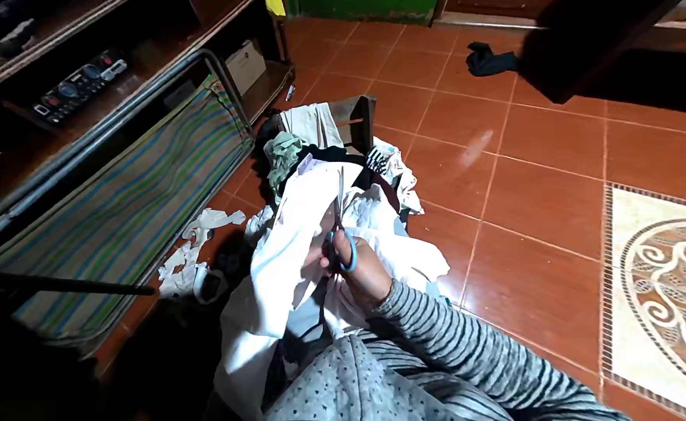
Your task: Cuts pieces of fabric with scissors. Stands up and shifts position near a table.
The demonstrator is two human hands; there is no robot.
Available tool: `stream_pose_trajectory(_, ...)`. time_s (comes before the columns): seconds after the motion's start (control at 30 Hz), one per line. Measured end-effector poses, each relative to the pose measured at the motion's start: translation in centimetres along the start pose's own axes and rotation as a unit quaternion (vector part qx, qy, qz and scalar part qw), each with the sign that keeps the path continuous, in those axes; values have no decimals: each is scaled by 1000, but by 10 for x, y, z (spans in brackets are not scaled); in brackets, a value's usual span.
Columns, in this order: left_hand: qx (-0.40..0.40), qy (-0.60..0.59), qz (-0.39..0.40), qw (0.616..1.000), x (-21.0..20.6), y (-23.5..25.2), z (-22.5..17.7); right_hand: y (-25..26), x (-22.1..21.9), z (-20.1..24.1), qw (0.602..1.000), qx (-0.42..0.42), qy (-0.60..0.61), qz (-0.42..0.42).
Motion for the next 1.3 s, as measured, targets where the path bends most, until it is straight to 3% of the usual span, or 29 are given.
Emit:
stream_pose_trajectory(0.03,-74,-107,6,991,1,5,12,-1,1,-3,1000,8,-19,-7)
stream_pose_trajectory(0.1,-98,-240,2,966,-8,10,6,-2,3,-8,998,27,-58,-20)
stream_pose_trajectory(0.2,57,-306,-120,943,-31,10,-25,-4,8,-22,991,49,-126,-15)
stream_pose_trajectory(0.3,198,-343,-156,905,-34,13,-47,-8,16,-35,968,78,-237,10)
stream_pose_trajectory(0.43,235,-344,-136,899,-31,15,-45,-18,22,-37,930,121,-344,36)
stream_pose_trajectory(0.53,210,-347,-168,898,-29,18,-41,-19,29,-40,955,97,-279,33)
stream_pose_trajectory(0.6,139,-292,-175,930,-32,14,-41,-22,31,-39,982,69,-170,44)
stream_pose_trajectory(0.67,42,-166,-172,970,-33,8,-39,-26,32,-37,991,49,-91,81)
stream_pose_trajectory(0.73,-4,-31,-182,983,-31,2,-39,-31,32,-36,992,40,-43,114)
stream_pose_trajectory(0.87,31,4,-238,971,-33,-1,-50,-33,35,-35,984,65,-41,161)
stream_pose_trajectory(1.07,38,25,-172,984,-30,-5,-53,-25,46,-25,965,85,-108,225)
stream_pose_trajectory(1.3,69,56,-131,987,-32,-8,-52,-21,47,-14,968,94,-83,219)
Point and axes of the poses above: each hand's wrist, its own y-axis towards the middle knuckle, its own x-axis out of the back of the hand, z = x × y, the point moved 1 cm from there along y, towards the middle knuckle, and after that the axes turned 11 degrees about x, right-handed, at the moved point
